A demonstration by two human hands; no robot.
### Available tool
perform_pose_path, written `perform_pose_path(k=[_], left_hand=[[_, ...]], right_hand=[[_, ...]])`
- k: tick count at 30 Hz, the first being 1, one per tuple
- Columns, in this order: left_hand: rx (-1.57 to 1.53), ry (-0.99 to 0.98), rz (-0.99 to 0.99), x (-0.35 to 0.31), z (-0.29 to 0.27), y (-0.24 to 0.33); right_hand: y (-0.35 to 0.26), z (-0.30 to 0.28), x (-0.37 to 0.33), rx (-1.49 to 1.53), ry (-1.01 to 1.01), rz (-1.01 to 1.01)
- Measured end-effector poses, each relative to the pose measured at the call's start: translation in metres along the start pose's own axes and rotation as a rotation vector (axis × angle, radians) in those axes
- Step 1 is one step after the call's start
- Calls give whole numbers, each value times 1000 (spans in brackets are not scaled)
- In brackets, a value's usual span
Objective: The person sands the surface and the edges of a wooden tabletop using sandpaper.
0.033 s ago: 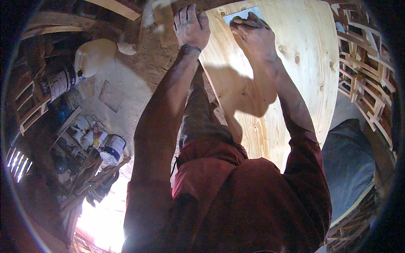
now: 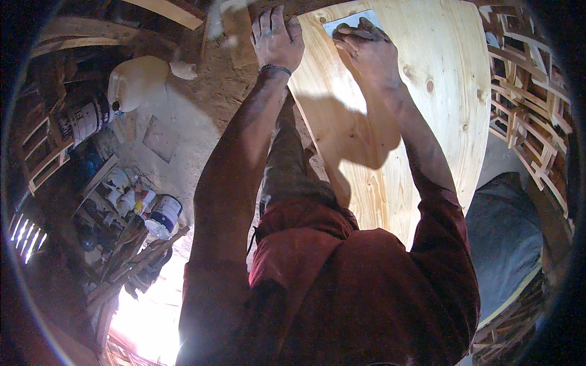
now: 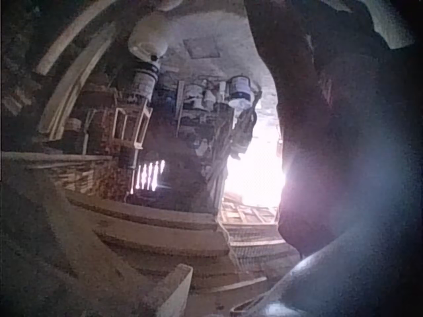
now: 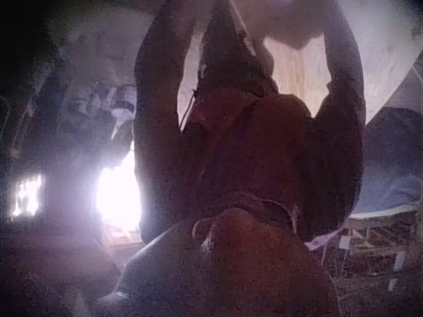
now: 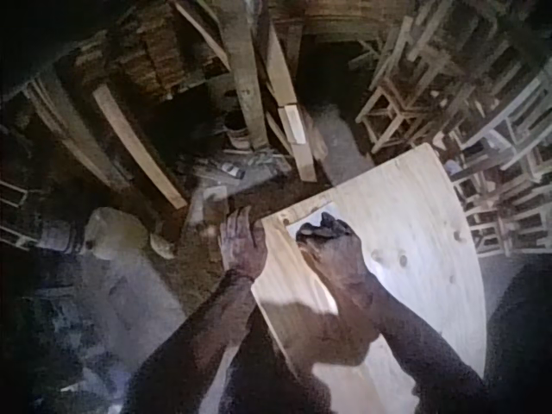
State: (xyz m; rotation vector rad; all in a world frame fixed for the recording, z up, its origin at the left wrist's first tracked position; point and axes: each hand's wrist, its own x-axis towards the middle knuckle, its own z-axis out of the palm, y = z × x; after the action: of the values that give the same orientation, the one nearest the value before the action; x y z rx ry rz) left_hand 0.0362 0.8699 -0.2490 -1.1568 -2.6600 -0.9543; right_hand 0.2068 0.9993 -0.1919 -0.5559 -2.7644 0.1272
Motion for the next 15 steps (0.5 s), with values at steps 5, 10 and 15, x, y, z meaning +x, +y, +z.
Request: perform_pose_path(k=[5, 10, 15], left_hand=[[79, -20, 25, 1, 8, -13], [54, -34, 2, 1, 7, -8], [54, 24, 49, 0, 8, -12]], right_hand=[[-2, -2, 5, 51, -23, -12], [1, 1, 2, 82, 60, -42], [-2, 1, 5, 100, 32, -11]])
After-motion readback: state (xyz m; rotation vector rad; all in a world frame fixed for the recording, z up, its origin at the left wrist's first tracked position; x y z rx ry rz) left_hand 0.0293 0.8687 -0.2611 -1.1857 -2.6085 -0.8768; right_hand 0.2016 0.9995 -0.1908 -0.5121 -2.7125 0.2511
